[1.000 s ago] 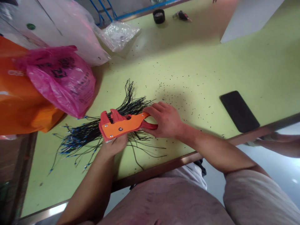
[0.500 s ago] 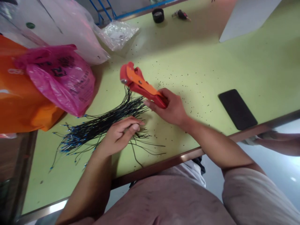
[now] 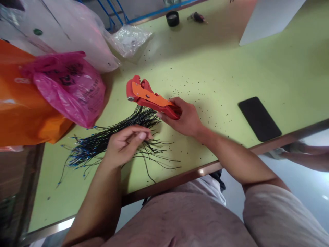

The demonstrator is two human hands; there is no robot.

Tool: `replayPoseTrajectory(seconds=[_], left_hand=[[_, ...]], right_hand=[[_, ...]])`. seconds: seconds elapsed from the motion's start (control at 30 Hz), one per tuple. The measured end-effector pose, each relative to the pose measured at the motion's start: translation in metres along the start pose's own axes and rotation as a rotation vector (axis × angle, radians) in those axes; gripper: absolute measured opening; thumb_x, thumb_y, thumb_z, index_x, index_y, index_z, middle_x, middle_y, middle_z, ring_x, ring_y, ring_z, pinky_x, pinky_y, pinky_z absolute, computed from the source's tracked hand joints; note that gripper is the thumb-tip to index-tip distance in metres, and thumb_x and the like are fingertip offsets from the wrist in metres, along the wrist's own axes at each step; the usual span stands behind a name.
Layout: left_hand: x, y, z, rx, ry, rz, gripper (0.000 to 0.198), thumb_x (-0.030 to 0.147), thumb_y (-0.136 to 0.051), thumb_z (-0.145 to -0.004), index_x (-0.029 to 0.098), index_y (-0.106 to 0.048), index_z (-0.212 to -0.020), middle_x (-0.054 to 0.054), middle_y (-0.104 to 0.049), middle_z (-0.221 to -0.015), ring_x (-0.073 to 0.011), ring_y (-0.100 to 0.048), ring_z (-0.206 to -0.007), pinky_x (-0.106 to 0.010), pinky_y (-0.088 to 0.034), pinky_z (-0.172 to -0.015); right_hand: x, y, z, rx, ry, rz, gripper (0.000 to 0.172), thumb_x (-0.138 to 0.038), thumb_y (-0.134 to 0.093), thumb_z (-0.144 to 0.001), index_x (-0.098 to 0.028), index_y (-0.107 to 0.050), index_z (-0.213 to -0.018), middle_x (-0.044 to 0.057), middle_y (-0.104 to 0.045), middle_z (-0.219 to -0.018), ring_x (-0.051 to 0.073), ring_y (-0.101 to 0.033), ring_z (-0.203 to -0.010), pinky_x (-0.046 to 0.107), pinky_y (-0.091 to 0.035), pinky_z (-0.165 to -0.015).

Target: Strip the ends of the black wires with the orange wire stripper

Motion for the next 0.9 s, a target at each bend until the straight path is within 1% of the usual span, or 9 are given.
replayPoseTrajectory(seconds=[0.07, 0.1, 0.2, 0.27, 0.33, 0.5, 0.63, 0.77, 0.9], left_hand=[[-0.011, 0.007, -0.002, 0.242, 0.012, -0.261, 0.027, 0.045, -0.067, -0.108, 0.022, -0.080, -0.109, -0.008, -0.085, -0.103, -0.0209, -0.078, -0.085, -0.036, -0.063, -0.085], [-0.015, 0.008, -0.003, 0.295, 0.009, -0.383, 0.027, 0.044, -0.066, -0.108, 0.022, -0.081, -0.108, -0.008, -0.084, -0.106, -0.0225, -0.077, -0.089, -0.038, -0.062, -0.090], [-0.028, 0.006, -0.006, 0.265, -0.005, -0.614, 0.028, 0.046, -0.065, -0.107, 0.023, -0.081, -0.110, -0.012, -0.083, -0.116, -0.0316, -0.076, -0.111, -0.047, -0.060, -0.103], [-0.034, 0.002, -0.008, 0.197, 0.002, -0.695, 0.029, 0.047, -0.066, -0.106, 0.023, -0.081, -0.115, -0.013, -0.083, -0.120, -0.0360, -0.073, -0.119, -0.050, -0.059, -0.103], [-0.038, -0.001, -0.008, 0.142, 0.017, -0.744, 0.029, 0.044, -0.065, -0.106, 0.023, -0.080, -0.118, -0.014, -0.083, -0.121, -0.0374, -0.072, -0.117, -0.050, -0.060, -0.098], [-0.039, -0.002, -0.009, 0.129, 0.022, -0.706, 0.028, 0.041, -0.059, -0.108, 0.023, -0.080, -0.112, -0.012, -0.083, -0.116, -0.0336, -0.073, -0.111, -0.047, -0.059, -0.096], [-0.036, 0.000, -0.010, 0.157, 0.046, -0.580, 0.027, 0.043, -0.062, -0.107, 0.021, -0.079, -0.108, -0.010, -0.081, -0.108, -0.0283, -0.075, -0.102, -0.043, -0.059, -0.096], [-0.030, 0.001, -0.011, 0.182, 0.068, -0.451, 0.028, 0.045, -0.064, -0.105, 0.021, -0.079, -0.107, -0.008, -0.079, -0.100, -0.0227, -0.072, -0.089, -0.036, -0.059, -0.087], [-0.025, 0.003, -0.009, 0.228, 0.072, -0.383, 0.025, 0.042, -0.063, -0.104, 0.021, -0.076, -0.103, -0.007, -0.081, -0.100, -0.0202, -0.072, -0.085, -0.033, -0.059, -0.084]], right_hand=[[0.000, 0.000, 0.000, 0.003, 0.000, -0.003, 0.073, -0.091, -0.084, -0.078, -0.023, -0.070, -0.100, -0.002, -0.064, -0.080, 0.013, -0.050, -0.069, 0.031, -0.046, -0.067], [0.000, 0.000, 0.000, 0.006, 0.000, -0.005, 0.073, -0.091, -0.084, -0.078, -0.023, -0.070, -0.101, -0.002, -0.065, -0.080, 0.014, -0.051, -0.070, 0.031, -0.047, -0.068], [0.000, 0.000, -0.001, 0.019, -0.001, -0.014, 0.074, -0.092, -0.083, -0.078, -0.023, -0.071, -0.101, -0.001, -0.066, -0.082, 0.014, -0.054, -0.072, 0.031, -0.048, -0.068], [0.000, 0.000, -0.001, 0.022, -0.001, -0.013, 0.073, -0.091, -0.083, -0.078, -0.023, -0.071, -0.102, -0.001, -0.067, -0.084, 0.015, -0.055, -0.073, 0.032, -0.049, -0.069], [0.000, 0.000, -0.001, 0.024, 0.001, -0.011, 0.072, -0.090, -0.084, -0.079, -0.023, -0.071, -0.103, 0.000, -0.068, -0.085, 0.015, -0.056, -0.074, 0.032, -0.049, -0.070], [0.001, 0.001, -0.001, 0.012, -0.001, -0.026, 0.071, -0.088, -0.084, -0.080, -0.023, -0.070, -0.104, -0.001, -0.069, -0.085, 0.014, -0.056, -0.072, 0.032, -0.051, -0.071], [0.002, 0.000, -0.002, -0.026, 0.013, -0.033, 0.070, -0.085, -0.085, -0.082, -0.023, -0.072, -0.111, 0.002, -0.075, -0.094, 0.016, -0.063, -0.079, 0.033, -0.055, -0.078], [0.004, -0.002, -0.003, -0.066, 0.007, -0.016, 0.072, -0.084, -0.085, -0.083, -0.022, -0.072, -0.116, 0.004, -0.077, -0.100, 0.017, -0.065, -0.082, 0.035, -0.056, -0.080], [0.006, -0.002, -0.002, -0.081, -0.003, 0.018, 0.074, -0.085, -0.085, -0.082, -0.021, -0.072, -0.117, 0.005, -0.078, -0.102, 0.018, -0.065, -0.083, 0.037, -0.057, -0.083]])
Point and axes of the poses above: each hand's wrist, its own z-axis away from the middle knuckle, its own y-axis out of the back of the hand, x = y × z, the point moved 3 cm from there along -z, towards the middle knuckle
